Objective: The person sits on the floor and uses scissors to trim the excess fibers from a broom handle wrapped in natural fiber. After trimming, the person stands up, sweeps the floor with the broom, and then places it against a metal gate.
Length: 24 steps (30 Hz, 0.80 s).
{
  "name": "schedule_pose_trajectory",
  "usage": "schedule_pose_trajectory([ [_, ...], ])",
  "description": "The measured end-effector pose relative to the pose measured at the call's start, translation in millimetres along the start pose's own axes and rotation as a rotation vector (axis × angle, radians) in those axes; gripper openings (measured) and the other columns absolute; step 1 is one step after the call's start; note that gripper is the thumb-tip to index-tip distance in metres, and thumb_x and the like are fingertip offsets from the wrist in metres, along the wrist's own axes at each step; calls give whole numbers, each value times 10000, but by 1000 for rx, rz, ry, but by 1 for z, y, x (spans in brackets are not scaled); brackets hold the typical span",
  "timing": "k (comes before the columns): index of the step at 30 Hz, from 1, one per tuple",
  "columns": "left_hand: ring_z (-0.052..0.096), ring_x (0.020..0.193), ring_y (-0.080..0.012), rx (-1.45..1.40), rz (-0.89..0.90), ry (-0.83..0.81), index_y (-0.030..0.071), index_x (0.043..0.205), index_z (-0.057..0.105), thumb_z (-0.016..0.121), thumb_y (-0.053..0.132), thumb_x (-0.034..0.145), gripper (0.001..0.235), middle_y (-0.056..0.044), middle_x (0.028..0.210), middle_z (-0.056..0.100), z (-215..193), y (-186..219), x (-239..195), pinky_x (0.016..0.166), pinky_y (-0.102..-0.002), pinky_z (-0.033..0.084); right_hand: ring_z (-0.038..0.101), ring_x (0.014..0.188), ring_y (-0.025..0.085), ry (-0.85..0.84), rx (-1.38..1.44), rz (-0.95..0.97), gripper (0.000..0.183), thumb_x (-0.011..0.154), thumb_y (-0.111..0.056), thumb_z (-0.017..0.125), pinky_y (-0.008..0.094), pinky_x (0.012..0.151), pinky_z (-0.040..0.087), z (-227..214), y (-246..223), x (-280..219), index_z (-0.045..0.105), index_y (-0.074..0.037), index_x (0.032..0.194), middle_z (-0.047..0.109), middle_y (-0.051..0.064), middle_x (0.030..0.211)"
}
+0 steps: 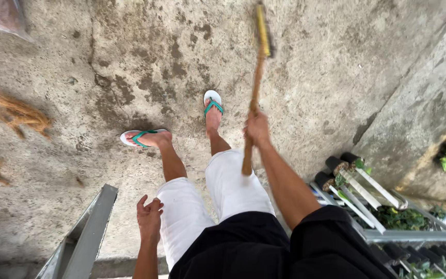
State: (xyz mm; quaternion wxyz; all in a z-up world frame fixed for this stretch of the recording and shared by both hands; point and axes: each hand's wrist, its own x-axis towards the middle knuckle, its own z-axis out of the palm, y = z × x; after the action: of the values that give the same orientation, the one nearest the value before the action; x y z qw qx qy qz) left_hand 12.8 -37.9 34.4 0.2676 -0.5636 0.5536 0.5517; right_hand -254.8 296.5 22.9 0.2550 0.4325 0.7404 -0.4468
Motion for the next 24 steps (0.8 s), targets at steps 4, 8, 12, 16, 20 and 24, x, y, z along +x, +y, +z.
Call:
schedule_pose_trajectory([
  [4,673,1036,-251,-26,5,17,10,1516,358,615,203,977,628,-185,1177,665,-23,2,12,921,-403,558,551,441,132,-187,30,-39,390,1049,-245,495,317,390,485,30,37,-88,562,-28,1367,570,44,709],
  [8,664,1058,-246,-20,46,17,14,1524,372,615,207,989,619,-191,1166,670,-27,15,20,932,-413,541,535,465,131,-229,118,172,492,1013,-228,534,321,379,456,1,31,-130,476,-152,1496,599,43,780],
  [12,674,1068,-239,-12,115,-24,10,1503,379,616,216,989,603,-171,1162,675,-31,25,21,957,-391,552,531,512,109,-37,-110,170,461,1066,-265,430,258,415,482,-53,15,-90,480,-187,1517,614,45,830],
  [16,672,1068,-238,14,89,-43,24,1497,377,617,215,981,599,-168,1160,672,-11,30,25,955,-385,557,567,540,117,100,-171,-12,524,1059,-208,445,259,448,522,-90,-2,10,380,-90,1565,610,67,791],
  [20,675,1061,-242,20,83,-39,16,1495,393,626,212,974,604,-182,1159,663,7,21,18,948,-391,564,540,526,134,40,24,119,407,1043,-280,454,280,438,509,-48,33,10,523,-58,1377,570,36,728],
  [24,674,1050,-261,74,76,-77,0,1498,385,626,207,972,615,-193,1167,662,26,14,11,928,-421,557,607,462,150,-144,-74,-18,437,1044,-281,480,313,423,522,-26,63,-74,532,-100,1439,635,98,683],
])
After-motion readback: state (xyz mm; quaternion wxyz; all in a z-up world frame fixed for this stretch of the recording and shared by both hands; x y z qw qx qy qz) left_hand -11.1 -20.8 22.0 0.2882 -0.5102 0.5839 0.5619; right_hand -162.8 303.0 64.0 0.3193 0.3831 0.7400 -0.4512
